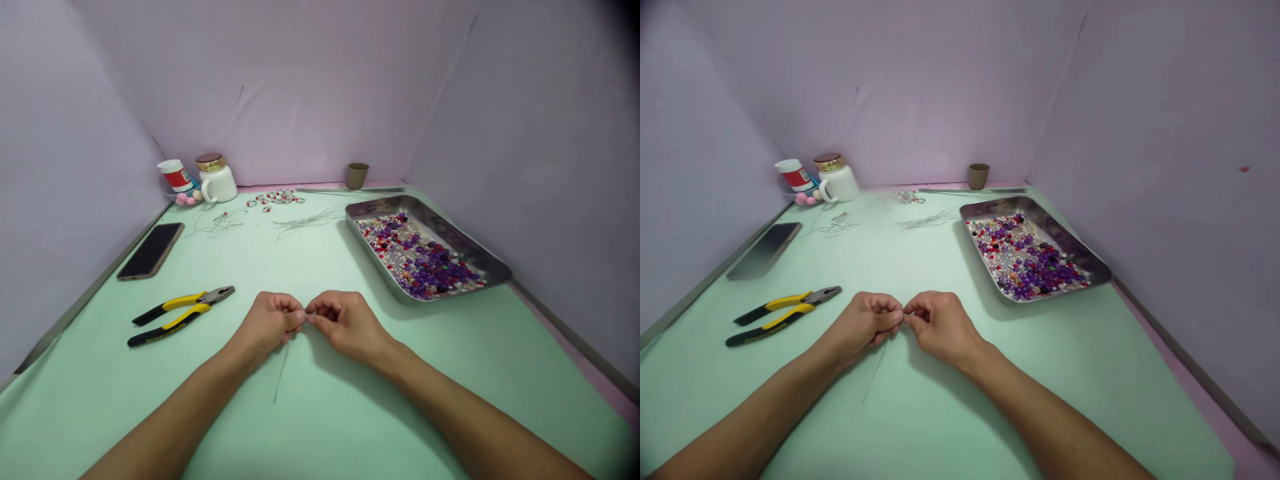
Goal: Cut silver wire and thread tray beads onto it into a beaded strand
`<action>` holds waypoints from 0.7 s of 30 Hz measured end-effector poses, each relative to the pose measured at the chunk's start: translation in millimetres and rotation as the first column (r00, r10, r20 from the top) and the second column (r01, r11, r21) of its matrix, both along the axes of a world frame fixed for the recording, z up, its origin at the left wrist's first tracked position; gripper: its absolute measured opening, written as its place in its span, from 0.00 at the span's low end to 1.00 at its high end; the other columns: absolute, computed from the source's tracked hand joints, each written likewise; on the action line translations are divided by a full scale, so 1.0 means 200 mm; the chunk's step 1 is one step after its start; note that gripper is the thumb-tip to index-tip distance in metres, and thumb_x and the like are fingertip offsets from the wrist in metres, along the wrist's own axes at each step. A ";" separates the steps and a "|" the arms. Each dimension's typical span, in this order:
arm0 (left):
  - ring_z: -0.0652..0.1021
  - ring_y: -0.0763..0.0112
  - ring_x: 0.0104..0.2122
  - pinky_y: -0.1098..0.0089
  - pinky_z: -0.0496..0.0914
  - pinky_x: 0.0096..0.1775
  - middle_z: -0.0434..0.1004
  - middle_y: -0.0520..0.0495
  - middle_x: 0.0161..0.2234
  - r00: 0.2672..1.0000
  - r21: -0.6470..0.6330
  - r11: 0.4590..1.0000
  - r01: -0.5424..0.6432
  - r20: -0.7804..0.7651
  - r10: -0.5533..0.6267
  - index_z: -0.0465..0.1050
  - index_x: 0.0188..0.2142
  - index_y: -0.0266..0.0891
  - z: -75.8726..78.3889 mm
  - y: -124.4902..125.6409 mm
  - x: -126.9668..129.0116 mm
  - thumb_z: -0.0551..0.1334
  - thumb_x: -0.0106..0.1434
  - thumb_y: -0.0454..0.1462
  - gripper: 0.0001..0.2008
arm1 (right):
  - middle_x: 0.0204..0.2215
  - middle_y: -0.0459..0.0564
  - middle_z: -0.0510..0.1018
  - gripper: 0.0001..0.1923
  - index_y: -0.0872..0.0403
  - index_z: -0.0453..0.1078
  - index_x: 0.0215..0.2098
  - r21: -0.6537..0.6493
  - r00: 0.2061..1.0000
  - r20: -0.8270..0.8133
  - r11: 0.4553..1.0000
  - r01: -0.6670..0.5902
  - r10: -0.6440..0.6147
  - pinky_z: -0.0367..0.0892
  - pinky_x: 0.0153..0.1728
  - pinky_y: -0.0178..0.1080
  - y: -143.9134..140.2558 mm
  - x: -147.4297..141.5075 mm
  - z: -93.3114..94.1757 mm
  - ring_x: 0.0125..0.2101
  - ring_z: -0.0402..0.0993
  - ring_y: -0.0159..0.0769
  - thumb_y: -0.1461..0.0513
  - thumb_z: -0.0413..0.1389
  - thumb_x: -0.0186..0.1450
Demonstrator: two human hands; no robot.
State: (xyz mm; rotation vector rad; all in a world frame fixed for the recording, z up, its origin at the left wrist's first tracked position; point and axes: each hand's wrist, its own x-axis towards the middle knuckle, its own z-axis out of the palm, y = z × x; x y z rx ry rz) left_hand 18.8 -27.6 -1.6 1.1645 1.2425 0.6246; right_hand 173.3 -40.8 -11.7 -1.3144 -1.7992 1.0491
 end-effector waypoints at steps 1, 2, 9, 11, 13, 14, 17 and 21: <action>0.57 0.85 0.11 0.79 0.49 0.14 0.64 0.55 0.13 1.000 -0.006 1.000 0.006 0.026 -0.006 0.66 0.18 0.34 0.01 0.00 0.00 0.58 0.49 0.32 0.06 | 0.23 0.46 0.75 0.06 0.56 0.72 0.27 0.003 1.000 -0.007 1.000 -0.004 0.004 0.60 0.23 0.31 0.00 0.00 0.00 0.23 0.67 0.28 0.64 0.52 0.54; 0.57 0.85 0.11 0.79 0.48 0.14 0.64 0.54 0.13 0.998 -0.018 1.000 0.017 0.060 -0.016 0.66 0.18 0.34 0.01 0.00 -0.01 0.59 0.49 0.32 0.06 | 0.22 0.46 0.74 0.06 0.56 0.72 0.26 -0.018 1.000 -0.022 1.000 -0.010 0.010 0.60 0.23 0.30 0.01 0.01 0.01 0.22 0.66 0.28 0.64 0.53 0.54; 0.52 0.89 0.11 0.78 0.41 0.15 0.65 0.53 0.16 0.964 -0.161 0.987 -0.002 0.262 0.044 0.65 0.18 0.34 0.05 0.04 -0.05 0.62 0.46 0.32 0.06 | 0.13 0.40 0.66 0.04 0.58 0.68 0.23 -0.321 0.957 -0.273 0.928 -0.187 0.099 0.58 0.16 0.29 0.04 0.08 0.06 0.15 0.61 0.24 0.63 0.56 0.52; 0.51 0.89 0.11 0.79 0.41 0.15 0.64 0.54 0.15 0.962 -0.160 0.987 -0.023 0.264 0.065 0.65 0.18 0.33 0.06 0.04 -0.05 0.62 0.46 0.32 0.06 | 0.14 0.40 0.67 0.05 0.58 0.68 0.23 -0.370 0.936 -0.328 0.894 -0.253 0.129 0.60 0.16 0.29 0.04 0.10 0.07 0.14 0.63 0.24 0.62 0.58 0.50; 0.50 0.89 0.11 0.79 0.41 0.15 0.64 0.54 0.15 0.960 -0.152 0.987 -0.047 0.267 0.087 0.65 0.18 0.33 0.06 0.05 -0.05 0.62 0.45 0.32 0.06 | 0.15 0.40 0.68 0.07 0.58 0.68 0.23 -0.413 0.930 -0.343 0.869 -0.273 0.129 0.61 0.16 0.29 0.04 0.11 0.08 0.14 0.64 0.24 0.61 0.59 0.48; 0.50 0.89 0.11 0.79 0.40 0.14 0.63 0.54 0.14 0.958 -0.149 0.987 -0.062 0.269 0.101 0.65 0.18 0.33 0.06 0.05 -0.05 0.62 0.45 0.31 0.06 | 0.14 0.41 0.68 0.08 0.58 0.68 0.23 -0.426 0.933 -0.339 0.865 -0.267 0.121 0.62 0.16 0.30 0.04 0.11 0.08 0.14 0.64 0.24 0.61 0.60 0.47; 0.50 0.89 0.10 0.79 0.40 0.14 0.63 0.55 0.14 0.950 -0.132 0.984 -0.119 0.273 0.151 0.64 0.17 0.34 0.07 0.06 -0.07 0.61 0.44 0.31 0.05 | 0.13 0.41 0.68 0.09 0.58 0.68 0.21 -0.435 0.948 -0.305 0.873 -0.221 0.088 0.62 0.14 0.30 0.06 0.13 0.09 0.13 0.64 0.25 0.61 0.61 0.46; 0.51 0.89 0.10 0.80 0.41 0.13 0.63 0.54 0.15 0.923 -0.079 0.963 -0.257 0.276 0.269 0.64 0.16 0.34 0.08 0.12 -0.13 0.60 0.42 0.29 0.05 | 0.13 0.41 0.68 0.07 0.58 0.69 0.22 -0.354 0.981 -0.190 0.929 -0.104 0.038 0.61 0.14 0.30 0.07 0.15 0.11 0.13 0.64 0.25 0.61 0.60 0.48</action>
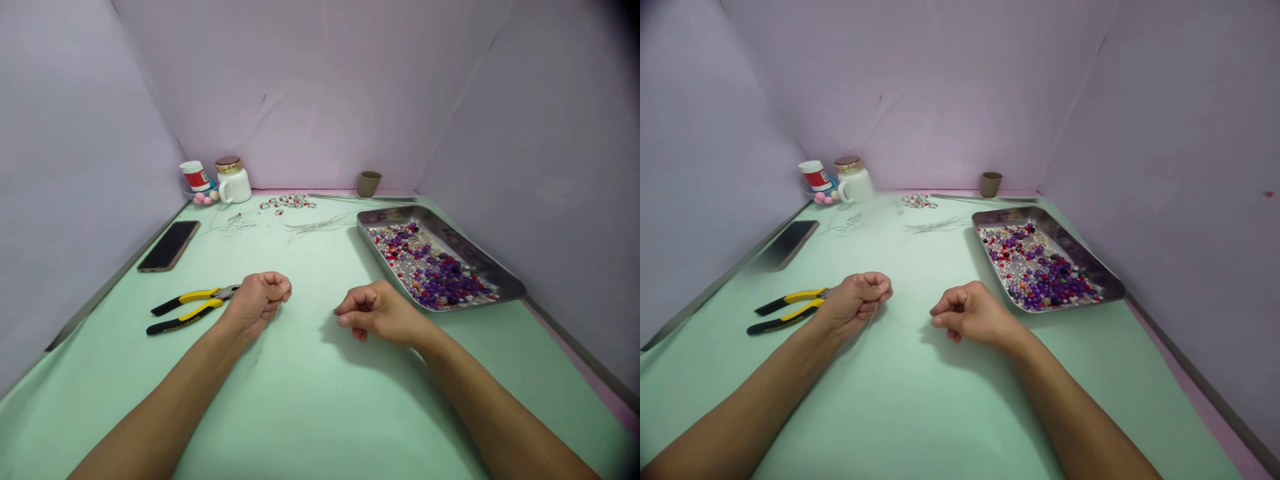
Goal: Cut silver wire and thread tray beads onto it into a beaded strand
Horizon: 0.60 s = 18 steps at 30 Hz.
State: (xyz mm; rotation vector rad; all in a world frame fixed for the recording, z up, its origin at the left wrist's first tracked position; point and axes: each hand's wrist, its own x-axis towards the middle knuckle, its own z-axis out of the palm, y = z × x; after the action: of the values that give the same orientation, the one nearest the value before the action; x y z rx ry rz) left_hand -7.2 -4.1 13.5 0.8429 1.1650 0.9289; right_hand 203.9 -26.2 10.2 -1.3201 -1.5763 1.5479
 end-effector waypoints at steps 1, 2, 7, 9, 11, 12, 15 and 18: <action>0.51 0.89 0.10 0.80 0.41 0.13 0.63 0.54 0.15 0.999 0.021 0.998 -0.054 0.000 0.054 0.63 0.16 0.34 0.00 0.02 -0.02 0.60 0.42 0.29 0.05 | 0.13 0.42 0.68 0.07 0.58 0.70 0.22 0.080 0.997 0.036 0.995 0.063 -0.066 0.61 0.15 0.30 0.00 0.01 0.01 0.13 0.64 0.25 0.61 0.59 0.49; 0.51 0.89 0.10 0.80 0.42 0.13 0.63 0.54 0.16 0.994 0.045 0.993 -0.112 0.004 0.112 0.63 0.16 0.34 0.01 0.03 -0.04 0.60 0.43 0.29 0.05 | 0.13 0.42 0.68 0.07 0.57 0.70 0.22 0.185 0.985 0.058 0.971 0.152 -0.165 0.60 0.15 0.30 0.00 0.01 0.01 0.14 0.64 0.26 0.60 0.59 0.49; 0.53 0.89 0.11 0.80 0.43 0.13 0.66 0.54 0.19 0.963 0.097 0.959 -0.267 0.062 0.262 0.63 0.18 0.34 0.01 0.03 -0.02 0.59 0.45 0.31 0.04 | 0.12 0.43 0.67 0.11 0.56 0.67 0.20 0.386 0.894 -0.085 0.813 0.437 -0.440 0.59 0.13 0.30 -0.05 -0.06 0.04 0.12 0.61 0.25 0.56 0.57 0.52; 0.54 0.88 0.11 0.80 0.44 0.13 0.67 0.53 0.19 0.966 0.083 0.965 -0.249 0.087 0.242 0.63 0.19 0.34 0.00 -0.01 0.04 0.60 0.46 0.31 0.05 | 0.13 0.44 0.69 0.13 0.57 0.67 0.20 0.182 0.951 -0.113 0.935 0.306 -0.289 0.59 0.12 0.29 -0.08 -0.13 0.03 0.11 0.61 0.25 0.54 0.56 0.52; 0.56 0.87 0.11 0.80 0.46 0.13 0.68 0.53 0.19 0.970 0.062 0.972 -0.226 0.101 0.219 0.64 0.19 0.34 -0.02 -0.07 0.12 0.60 0.47 0.32 0.05 | 0.16 0.46 0.71 0.14 0.58 0.68 0.24 0.002 0.983 -0.119 0.990 0.141 -0.140 0.60 0.12 0.29 -0.11 -0.21 0.00 0.14 0.64 0.26 0.54 0.55 0.53; 0.58 0.86 0.11 0.80 0.47 0.12 0.68 0.52 0.19 0.972 0.048 0.975 -0.216 0.103 0.210 0.65 0.19 0.34 -0.02 -0.10 0.15 0.60 0.47 0.33 0.05 | 0.16 0.45 0.70 0.13 0.58 0.68 0.24 -0.048 0.989 -0.116 0.995 0.084 -0.089 0.60 0.12 0.28 -0.12 -0.23 -0.02 0.14 0.64 0.26 0.55 0.55 0.53; 0.59 0.85 0.11 0.79 0.49 0.12 0.68 0.53 0.18 0.974 0.011 0.979 -0.204 0.101 0.202 0.65 0.20 0.35 -0.01 -0.15 0.21 0.60 0.48 0.33 0.04 | 0.12 0.42 0.66 0.12 0.57 0.64 0.18 -0.095 0.997 -0.069 0.995 -0.031 0.024 0.56 0.12 0.27 -0.15 -0.28 -0.07 0.12 0.60 0.24 0.59 0.53 0.55; 0.57 0.86 0.10 0.80 0.45 0.11 0.65 0.55 0.15 0.968 0.001 0.972 -0.233 0.098 0.232 0.62 0.19 0.35 0.00 -0.12 0.19 0.58 0.48 0.31 0.05 | 0.11 0.41 0.66 0.12 0.57 0.65 0.16 0.046 0.978 0.014 0.977 -0.207 0.206 0.57 0.15 0.27 -0.20 -0.29 -0.10 0.12 0.59 0.23 0.63 0.52 0.56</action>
State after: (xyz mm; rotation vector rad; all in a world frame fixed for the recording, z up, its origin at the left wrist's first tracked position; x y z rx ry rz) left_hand 31.6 -29.0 13.0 0.6718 1.1909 1.1580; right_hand 145.0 -66.3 -8.9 -1.1695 -1.7923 1.6170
